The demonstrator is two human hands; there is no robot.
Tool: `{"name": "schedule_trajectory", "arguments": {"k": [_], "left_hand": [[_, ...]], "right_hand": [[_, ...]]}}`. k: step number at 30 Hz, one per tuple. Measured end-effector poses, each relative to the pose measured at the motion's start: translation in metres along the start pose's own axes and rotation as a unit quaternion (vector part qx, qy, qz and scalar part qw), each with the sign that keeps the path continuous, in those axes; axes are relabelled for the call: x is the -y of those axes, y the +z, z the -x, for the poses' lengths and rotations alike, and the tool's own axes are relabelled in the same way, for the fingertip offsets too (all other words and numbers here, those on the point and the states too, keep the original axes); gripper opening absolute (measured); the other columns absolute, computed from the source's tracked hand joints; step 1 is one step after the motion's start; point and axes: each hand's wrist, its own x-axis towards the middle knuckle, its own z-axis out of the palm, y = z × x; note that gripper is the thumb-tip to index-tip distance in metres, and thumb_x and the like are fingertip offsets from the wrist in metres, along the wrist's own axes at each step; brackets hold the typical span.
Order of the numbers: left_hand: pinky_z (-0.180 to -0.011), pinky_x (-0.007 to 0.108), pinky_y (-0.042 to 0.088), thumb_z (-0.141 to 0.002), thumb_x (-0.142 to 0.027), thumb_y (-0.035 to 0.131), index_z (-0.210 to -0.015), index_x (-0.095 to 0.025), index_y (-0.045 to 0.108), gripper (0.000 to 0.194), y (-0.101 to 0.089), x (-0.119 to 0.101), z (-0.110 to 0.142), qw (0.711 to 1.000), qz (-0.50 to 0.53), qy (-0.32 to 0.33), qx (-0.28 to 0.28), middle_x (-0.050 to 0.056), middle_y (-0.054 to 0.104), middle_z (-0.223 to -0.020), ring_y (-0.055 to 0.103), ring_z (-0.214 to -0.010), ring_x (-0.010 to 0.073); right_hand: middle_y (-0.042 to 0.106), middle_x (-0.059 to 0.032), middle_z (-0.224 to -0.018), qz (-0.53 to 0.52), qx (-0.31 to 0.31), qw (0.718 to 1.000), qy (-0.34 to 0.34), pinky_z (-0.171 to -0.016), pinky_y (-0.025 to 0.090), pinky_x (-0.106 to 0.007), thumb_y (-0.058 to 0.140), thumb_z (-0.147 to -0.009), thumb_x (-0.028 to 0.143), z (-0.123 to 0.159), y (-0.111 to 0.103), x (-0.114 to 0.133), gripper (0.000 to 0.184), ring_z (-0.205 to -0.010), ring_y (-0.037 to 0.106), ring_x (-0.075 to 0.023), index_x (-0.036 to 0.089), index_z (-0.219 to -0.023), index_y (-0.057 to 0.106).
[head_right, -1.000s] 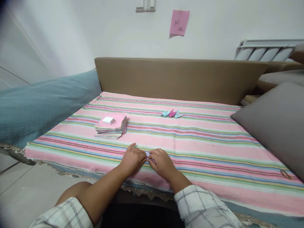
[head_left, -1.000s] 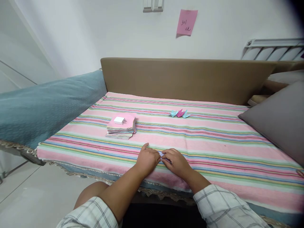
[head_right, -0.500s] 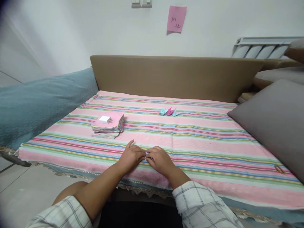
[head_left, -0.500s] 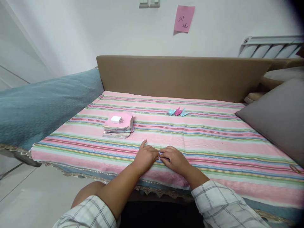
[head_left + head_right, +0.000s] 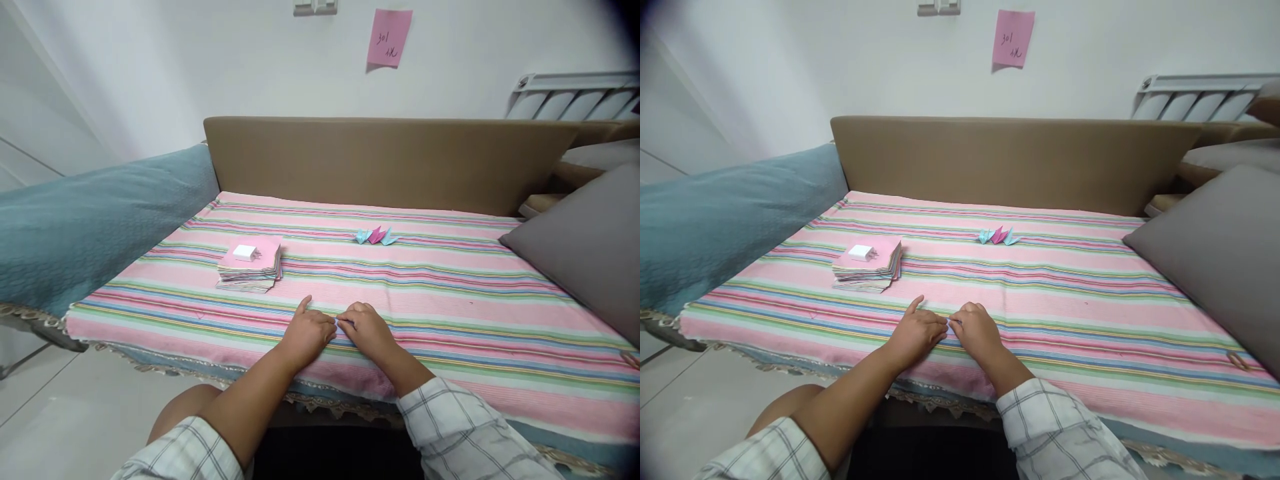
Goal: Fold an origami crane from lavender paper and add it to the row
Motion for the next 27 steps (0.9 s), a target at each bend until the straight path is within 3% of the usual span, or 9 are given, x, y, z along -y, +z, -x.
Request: {"name": "schedule_trajectory", "arguments": {"k": [10, 16, 21, 27], "left_hand": [[-0.105, 0.048, 0.024, -0.083, -0.026, 0.059, -0.079, -0.024, 0.069, 0.010, 0.0019, 0.0013, 0.0018, 1.000, 0.019, -0.023, 0.010, 0.000, 0.070, -0.099, 0.062, -0.087, 0.0163], [-0.105, 0.049, 0.023, -0.083, -0.025, 0.059, -0.080, -0.025, 0.069, 0.011, -0.0005, 0.0006, 0.0004, 0.999, 0.036, -0.033, 0.018, 0.000, 0.070, -0.098, 0.061, -0.087, 0.0165], [-0.090, 0.042, 0.039, -0.083, -0.027, 0.059, -0.076, -0.023, 0.070, 0.014, -0.0031, -0.0011, -0.0010, 0.999, 0.024, -0.024, 0.017, 0.002, 0.067, -0.105, 0.058, -0.087, 0.0189], [-0.100, 0.048, 0.027, -0.078, -0.026, 0.065, -0.077, -0.025, 0.070, 0.005, -0.0010, -0.0025, -0.0003, 0.999, 0.021, -0.029, -0.021, -0.001, 0.069, -0.095, 0.054, -0.092, 0.0193]], "right_hand": [[0.064, -0.0040, -0.081, 0.004, -0.021, 1.000, -0.005, -0.071, 0.046, -0.030, 0.060, -0.082, 0.024, 0.0008, 0.0006, 0.0025, 0.011, -0.083, 0.056, -0.0196, 0.027, -0.084, 0.071], [0.064, -0.0033, -0.081, -0.023, -0.034, 0.999, -0.002, -0.072, 0.045, -0.030, 0.062, -0.080, 0.021, 0.0018, 0.0019, 0.0029, 0.009, -0.083, 0.056, -0.0193, 0.025, -0.082, 0.070], [0.065, -0.0020, -0.081, -0.038, -0.026, 0.999, -0.006, -0.075, 0.043, -0.030, 0.061, -0.080, 0.018, 0.0006, 0.0012, 0.0032, 0.008, -0.082, 0.057, -0.0179, 0.023, -0.080, 0.067], [0.067, 0.0002, -0.083, -0.051, 0.004, 0.999, 0.002, -0.074, 0.039, -0.031, 0.059, -0.081, 0.019, 0.0018, -0.0034, 0.0049, 0.007, -0.083, 0.058, -0.0179, 0.024, -0.080, 0.064]]}}
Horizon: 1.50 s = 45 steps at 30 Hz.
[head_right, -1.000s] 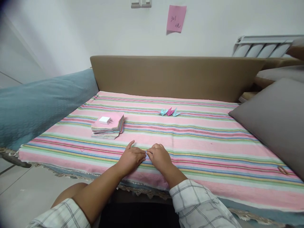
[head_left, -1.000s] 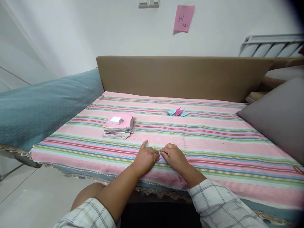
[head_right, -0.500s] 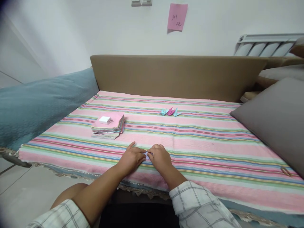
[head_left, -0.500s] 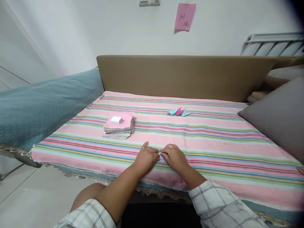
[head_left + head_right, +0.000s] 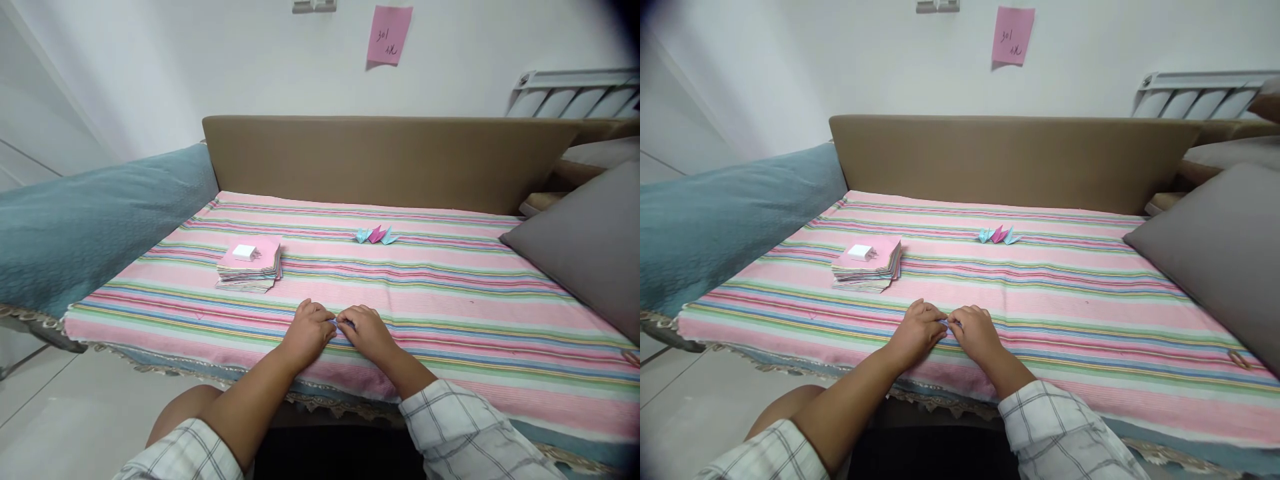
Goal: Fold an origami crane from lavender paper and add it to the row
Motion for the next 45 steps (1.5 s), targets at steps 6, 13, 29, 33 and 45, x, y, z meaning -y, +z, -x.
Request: {"name": "schedule_trajectory", "arguments": {"k": [6, 13, 29, 33, 45], "left_hand": [[-0.102, 0.045, 0.026, -0.078, -0.025, 0.066, -0.080, -0.024, 0.069, 0.004, 0.003, 0.002, 0.001, 1.000, -0.005, 0.008, 0.005, -0.001, 0.070, -0.090, 0.057, -0.088, 0.0169], [-0.103, 0.046, 0.023, -0.079, -0.025, 0.065, -0.081, -0.024, 0.069, 0.005, 0.004, 0.002, 0.001, 1.000, 0.007, -0.003, 0.009, -0.001, 0.070, -0.089, 0.059, -0.089, 0.0168], [-0.106, 0.049, 0.015, -0.079, -0.028, 0.064, -0.076, -0.022, 0.066, 0.007, -0.009, 0.001, -0.003, 0.996, 0.031, -0.030, 0.078, -0.001, 0.070, -0.081, 0.063, -0.078, 0.0154], [-0.105, 0.048, 0.017, -0.079, -0.027, 0.064, -0.075, -0.021, 0.065, 0.007, -0.010, 0.001, -0.003, 0.996, 0.024, -0.027, 0.083, -0.002, 0.069, -0.079, 0.063, -0.077, 0.0154], [-0.102, 0.045, 0.029, -0.075, -0.026, 0.068, -0.093, -0.021, 0.064, 0.019, -0.015, -0.002, -0.005, 0.993, 0.025, -0.057, 0.098, 0.002, 0.070, -0.090, 0.062, -0.087, 0.0194]], "right_hand": [[0.068, -0.0016, -0.090, -0.027, 0.029, 0.999, -0.010, -0.079, 0.040, -0.030, 0.056, -0.083, 0.021, 0.001, 0.000, -0.003, 0.014, -0.087, 0.058, -0.0174, 0.023, -0.092, 0.066], [0.067, -0.0033, -0.089, -0.047, 0.043, 0.998, -0.019, -0.077, 0.043, -0.029, 0.058, -0.080, 0.019, 0.003, -0.005, -0.004, 0.016, -0.086, 0.059, -0.0174, 0.024, -0.092, 0.069], [0.066, -0.0039, -0.086, -0.031, 0.040, 0.996, -0.069, -0.074, 0.045, -0.027, 0.061, -0.080, 0.020, 0.005, -0.006, -0.009, 0.017, -0.082, 0.060, -0.0161, 0.023, -0.093, 0.071], [0.065, -0.0035, -0.085, -0.015, 0.052, 0.995, -0.089, -0.072, 0.044, -0.027, 0.063, -0.078, 0.022, 0.006, -0.008, -0.009, 0.018, -0.080, 0.059, -0.0159, 0.024, -0.095, 0.070], [0.068, -0.0031, -0.085, 0.034, 0.066, 0.989, -0.131, -0.078, 0.044, -0.029, 0.057, -0.085, 0.026, 0.005, -0.010, -0.011, 0.017, -0.084, 0.059, -0.0172, 0.022, -0.095, 0.070]]}}
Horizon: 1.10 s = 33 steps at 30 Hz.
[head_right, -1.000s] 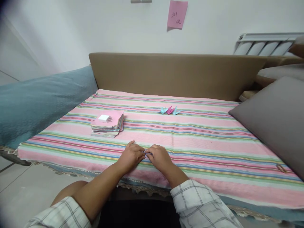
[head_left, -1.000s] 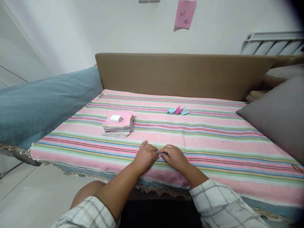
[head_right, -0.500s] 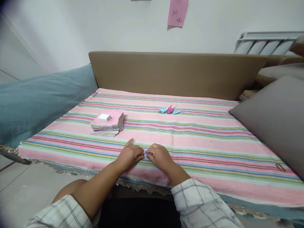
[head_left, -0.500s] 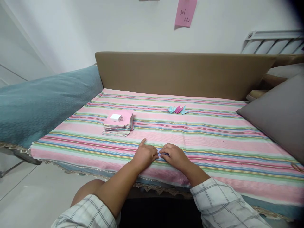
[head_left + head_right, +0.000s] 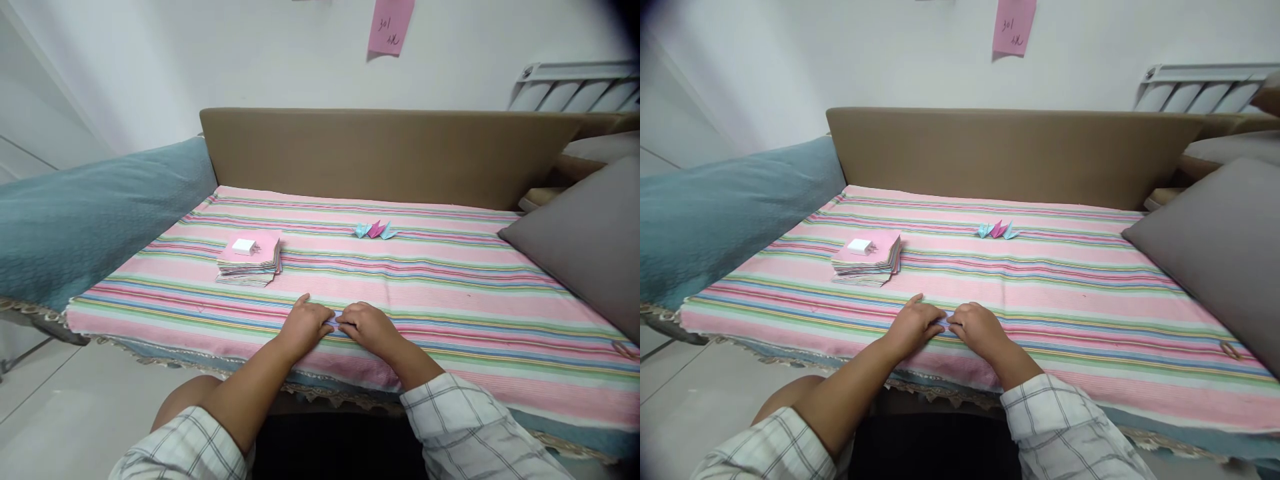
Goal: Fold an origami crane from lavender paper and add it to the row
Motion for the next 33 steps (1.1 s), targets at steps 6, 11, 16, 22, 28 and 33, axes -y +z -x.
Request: {"name": "schedule_trajectory", "arguments": {"k": [6, 11, 16, 22, 28, 33], "left_hand": [[-0.081, 0.031, 0.043, -0.077, -0.026, 0.066, -0.090, -0.019, 0.067, 0.015, 0.001, 0.001, -0.001, 1.000, 0.013, 0.022, 0.005, 0.004, 0.070, -0.092, 0.062, -0.088, 0.0202], [-0.078, 0.031, 0.043, -0.083, -0.028, 0.058, -0.090, -0.019, 0.068, 0.015, 0.001, 0.001, -0.002, 0.999, 0.021, 0.024, -0.004, 0.005, 0.070, -0.089, 0.062, -0.085, 0.0201], [-0.077, 0.031, 0.043, -0.086, -0.032, 0.053, -0.090, -0.019, 0.068, 0.020, -0.001, -0.001, -0.001, 0.999, 0.031, 0.029, -0.007, 0.005, 0.069, -0.085, 0.061, -0.083, 0.0201], [-0.076, 0.031, 0.043, -0.084, -0.028, 0.055, -0.089, -0.018, 0.068, 0.017, 0.000, -0.002, -0.001, 1.000, 0.017, 0.012, -0.006, 0.006, 0.069, -0.085, 0.060, -0.082, 0.0211], [-0.076, 0.031, 0.043, -0.081, -0.026, 0.059, -0.090, -0.019, 0.067, 0.014, 0.002, -0.002, -0.001, 1.000, 0.013, 0.004, -0.007, 0.005, 0.068, -0.085, 0.060, -0.083, 0.0207], [-0.075, 0.030, 0.045, -0.077, -0.028, 0.062, -0.086, -0.019, 0.066, 0.014, -0.001, -0.002, -0.001, 0.999, 0.036, -0.033, 0.000, 0.005, 0.068, -0.084, 0.061, -0.083, 0.0212]], "right_hand": [[0.069, -0.0040, -0.090, 0.010, -0.012, 1.000, 0.010, -0.077, 0.045, -0.029, 0.051, -0.087, 0.025, 0.001, -0.002, 0.002, 0.018, -0.086, 0.060, -0.0169, 0.022, -0.093, 0.068], [0.068, -0.0050, -0.090, 0.047, -0.009, 0.998, 0.039, -0.075, 0.043, -0.028, 0.047, -0.089, 0.025, 0.001, -0.002, 0.006, 0.020, -0.086, 0.060, -0.0173, 0.020, -0.093, 0.066], [0.067, -0.0051, -0.089, 0.071, -0.008, 0.996, 0.045, -0.075, 0.042, -0.027, 0.046, -0.090, 0.026, 0.001, 0.000, 0.007, 0.020, -0.085, 0.059, -0.0172, 0.020, -0.091, 0.065], [0.066, -0.0053, -0.088, 0.082, -0.013, 0.996, 0.035, -0.076, 0.041, -0.027, 0.043, -0.091, 0.027, 0.002, 0.004, 0.006, 0.023, -0.086, 0.058, -0.0172, 0.020, -0.091, 0.064], [0.064, -0.0044, -0.089, 0.094, -0.012, 0.994, 0.047, -0.076, 0.040, -0.028, 0.048, -0.087, 0.021, 0.002, 0.005, 0.009, 0.017, -0.086, 0.056, -0.0173, 0.020, -0.096, 0.063], [0.062, -0.0053, -0.088, 0.116, 0.006, 0.992, 0.054, -0.072, 0.040, -0.028, 0.050, -0.088, 0.030, 0.000, 0.005, 0.011, 0.017, -0.084, 0.056, -0.0186, 0.020, -0.094, 0.063]]}}
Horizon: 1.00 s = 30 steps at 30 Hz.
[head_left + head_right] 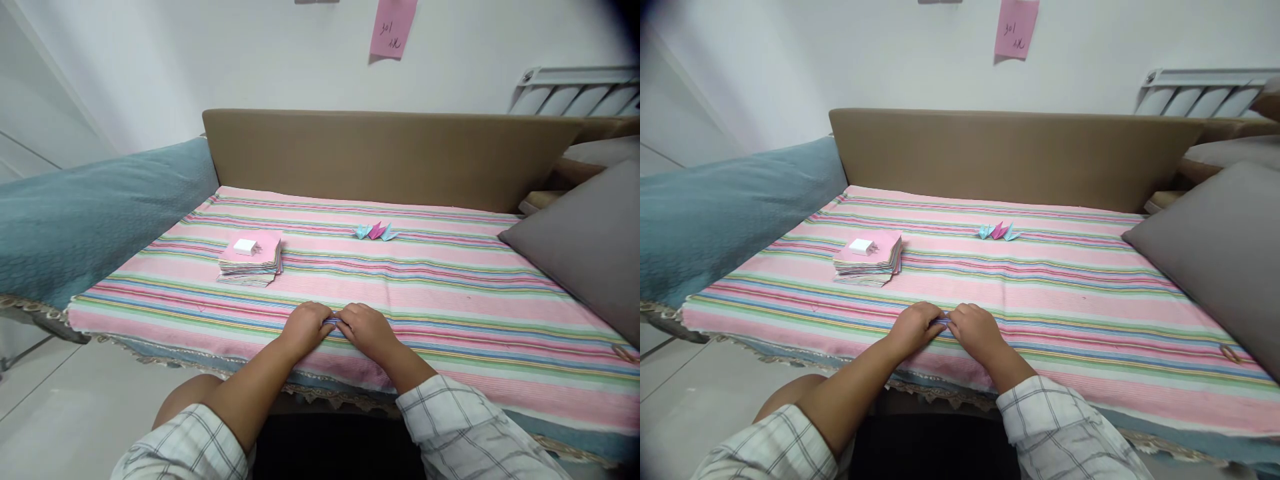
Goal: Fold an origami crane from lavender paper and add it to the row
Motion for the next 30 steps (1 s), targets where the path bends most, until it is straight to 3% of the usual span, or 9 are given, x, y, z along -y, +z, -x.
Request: {"name": "schedule_trajectory", "arguments": {"k": [3, 7, 15, 18, 21, 24, 30], "left_hand": [[-0.075, 0.029, 0.047, -0.074, -0.029, 0.063, -0.094, -0.021, 0.063, 0.022, -0.003, 0.004, 0.001, 0.997, 0.072, -0.022, -0.014, 0.003, 0.068, -0.090, 0.062, -0.085, 0.0200], [-0.084, 0.027, 0.048, -0.077, -0.017, 0.049, -0.111, -0.021, 0.055, 0.034, -0.006, 0.015, 0.002, 0.979, 0.179, -0.067, -0.075, 0.002, 0.068, -0.103, 0.063, -0.094, 0.0160], [-0.081, 0.034, 0.048, -0.076, -0.008, 0.041, -0.109, -0.020, 0.054, 0.037, -0.024, 0.029, 0.001, 0.977, 0.025, -0.182, -0.111, 0.006, 0.066, -0.106, 0.061, -0.095, 0.0218], [-0.077, 0.033, 0.047, -0.076, -0.008, 0.041, -0.102, -0.022, 0.053, 0.032, -0.028, 0.034, 0.002, 0.970, 0.035, -0.207, -0.121, 0.005, 0.066, -0.102, 0.062, -0.092, 0.0218], [-0.075, 0.031, 0.048, -0.074, -0.007, 0.043, -0.098, -0.022, 0.049, 0.029, -0.025, 0.038, 0.002, 0.960, 0.122, -0.219, -0.124, 0.003, 0.067, -0.096, 0.064, -0.085, 0.0183], [-0.066, 0.028, 0.050, -0.075, -0.008, 0.045, -0.096, -0.022, 0.043, 0.026, -0.021, 0.037, 0.001, 0.926, 0.260, -0.256, -0.098, 0.003, 0.067, -0.091, 0.065, -0.071, 0.0139], [-0.057, 0.025, 0.052, -0.079, -0.011, 0.047, -0.097, -0.022, 0.036, 0.024, -0.022, 0.016, -0.001, 0.806, 0.485, -0.339, -0.006, 0.001, 0.065, -0.073, 0.064, -0.058, 0.0120]], "right_hand": [[0.062, -0.0051, -0.086, 0.008, 0.004, 1.000, 0.004, -0.072, 0.039, -0.028, 0.050, -0.089, 0.029, -0.002, 0.001, 0.002, 0.016, -0.083, 0.055, -0.0184, 0.020, -0.090, 0.064], [0.062, -0.0053, -0.085, 0.005, -0.003, 1.000, 0.026, -0.072, 0.040, -0.029, 0.049, -0.089, 0.027, -0.004, 0.002, 0.006, 0.016, -0.084, 0.056, -0.0187, 0.021, -0.089, 0.064], [0.062, -0.0054, -0.085, 0.031, 0.005, 0.999, 0.020, -0.069, 0.040, -0.029, 0.051, -0.088, 0.025, -0.007, 0.006, 0.005, 0.012, -0.082, 0.056, -0.0199, 0.020, -0.088, 0.062], [0.061, -0.0057, -0.085, 0.028, -0.010, 1.000, 0.007, -0.070, 0.040, -0.029, 0.049, -0.089, 0.024, -0.007, 0.010, 0.003, 0.012, -0.082, 0.055, -0.0194, 0.020, -0.089, 0.060], [0.061, -0.0055, -0.086, 0.017, -0.024, 1.000, 0.000, -0.072, 0.040, -0.029, 0.047, -0.090, 0.024, -0.005, 0.013, 0.001, 0.013, -0.083, 0.055, -0.0192, 0.020, -0.090, 0.059], [0.061, -0.0051, -0.088, 0.005, -0.036, 0.999, 0.006, -0.073, 0.040, -0.030, 0.047, -0.090, 0.024, -0.004, 0.013, -0.001, 0.012, -0.084, 0.055, -0.0189, 0.020, -0.091, 0.059], [0.061, -0.0046, -0.089, -0.031, -0.049, 0.998, 0.033, -0.074, 0.040, -0.029, 0.046, -0.090, 0.024, -0.002, 0.010, -0.001, 0.012, -0.084, 0.055, -0.0185, 0.020, -0.092, 0.058]]}}
